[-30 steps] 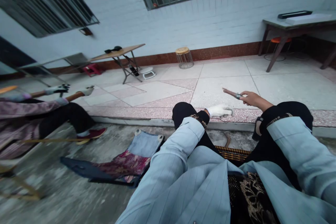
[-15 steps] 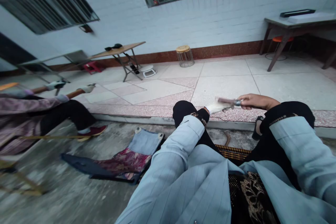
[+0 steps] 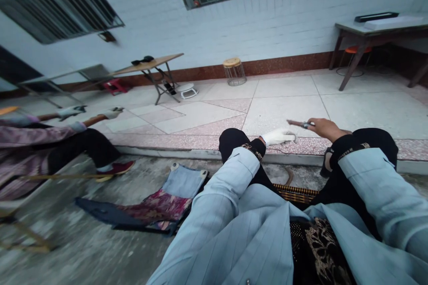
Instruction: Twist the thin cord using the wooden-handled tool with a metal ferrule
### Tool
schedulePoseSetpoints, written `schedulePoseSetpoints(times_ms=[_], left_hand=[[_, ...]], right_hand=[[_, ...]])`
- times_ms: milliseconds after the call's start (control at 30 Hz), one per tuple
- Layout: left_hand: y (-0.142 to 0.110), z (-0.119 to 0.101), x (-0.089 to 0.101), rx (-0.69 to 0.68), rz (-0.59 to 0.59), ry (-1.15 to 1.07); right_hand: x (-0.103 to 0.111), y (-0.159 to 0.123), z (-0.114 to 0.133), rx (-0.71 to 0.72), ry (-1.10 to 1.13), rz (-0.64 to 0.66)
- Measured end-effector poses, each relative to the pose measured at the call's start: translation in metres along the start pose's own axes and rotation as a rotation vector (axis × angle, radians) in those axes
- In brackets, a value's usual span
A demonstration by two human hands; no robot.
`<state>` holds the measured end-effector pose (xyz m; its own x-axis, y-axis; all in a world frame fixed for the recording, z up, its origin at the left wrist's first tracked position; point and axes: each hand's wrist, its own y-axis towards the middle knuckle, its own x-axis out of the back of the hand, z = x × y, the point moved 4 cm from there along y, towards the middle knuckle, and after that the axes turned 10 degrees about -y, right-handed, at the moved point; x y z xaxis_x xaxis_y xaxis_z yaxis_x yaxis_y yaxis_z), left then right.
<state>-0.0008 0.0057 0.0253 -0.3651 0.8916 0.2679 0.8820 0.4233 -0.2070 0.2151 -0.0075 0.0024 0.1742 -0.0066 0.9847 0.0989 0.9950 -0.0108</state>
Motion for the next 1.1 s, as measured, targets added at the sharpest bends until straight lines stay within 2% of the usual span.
schedulePoseSetpoints(times_ms=[67, 167, 200, 233, 267, 333, 433, 500, 567, 633, 767, 867, 933, 1033, 1100], left_hand=[[-0.001, -0.001, 0.003, 0.003, -0.048, 0.028], [-0.005, -0.003, 0.007, 0.005, -0.134, 0.033], [-0.006, -0.003, 0.007, 0.006, -0.154, 0.03], [-0.006, -0.003, 0.008, 0.007, -0.169, 0.027], [-0.006, -0.002, 0.008, 0.008, -0.177, 0.025], [-0.003, 0.002, 0.008, 0.012, -0.176, 0.024], [0.005, 0.009, 0.008, 0.023, -0.134, 0.028], [0.009, 0.013, 0.006, 0.032, -0.092, 0.031], [0.01, 0.015, 0.005, 0.038, -0.046, 0.029], [0.009, 0.015, 0.003, 0.041, -0.009, 0.026], [0.002, 0.017, 0.004, 0.09, -0.027, 0.027], [-0.002, 0.024, 0.008, 0.127, -0.056, 0.025], [-0.003, 0.029, 0.012, 0.146, -0.072, 0.019], [-0.003, 0.03, 0.017, 0.139, -0.1, 0.02], [-0.003, 0.027, 0.017, 0.104, -0.116, 0.027]], right_hand=[[-0.017, -0.006, 0.011, 0.165, -0.009, 0.259], [-0.032, -0.022, 0.029, 0.394, 0.209, 0.71], [-0.029, -0.027, 0.033, 0.454, 0.306, 0.792], [-0.023, -0.031, 0.036, 0.5, 0.41, 0.818], [-0.015, -0.032, 0.038, 0.535, 0.522, 0.787], [0.006, -0.027, 0.035, 0.48, 0.774, 0.552], [0.023, -0.014, 0.019, 0.225, 1.037, 0.169], [0.021, -0.005, 0.009, 0.058, 1.075, 0.034], [0.015, 0.002, 0.002, -0.067, 0.978, -0.031], [0.01, 0.006, -0.004, -0.141, 0.735, -0.079], [0.004, 0.004, -0.004, -0.131, 0.108, -0.109], [-0.009, -0.001, 0.006, 0.011, -0.136, 0.033], [-0.022, -0.006, 0.015, 0.157, -0.162, 0.218], [-0.036, -0.02, 0.027, 0.323, 0.018, 0.603], [-0.034, -0.031, 0.035, 0.416, 0.238, 0.816]])
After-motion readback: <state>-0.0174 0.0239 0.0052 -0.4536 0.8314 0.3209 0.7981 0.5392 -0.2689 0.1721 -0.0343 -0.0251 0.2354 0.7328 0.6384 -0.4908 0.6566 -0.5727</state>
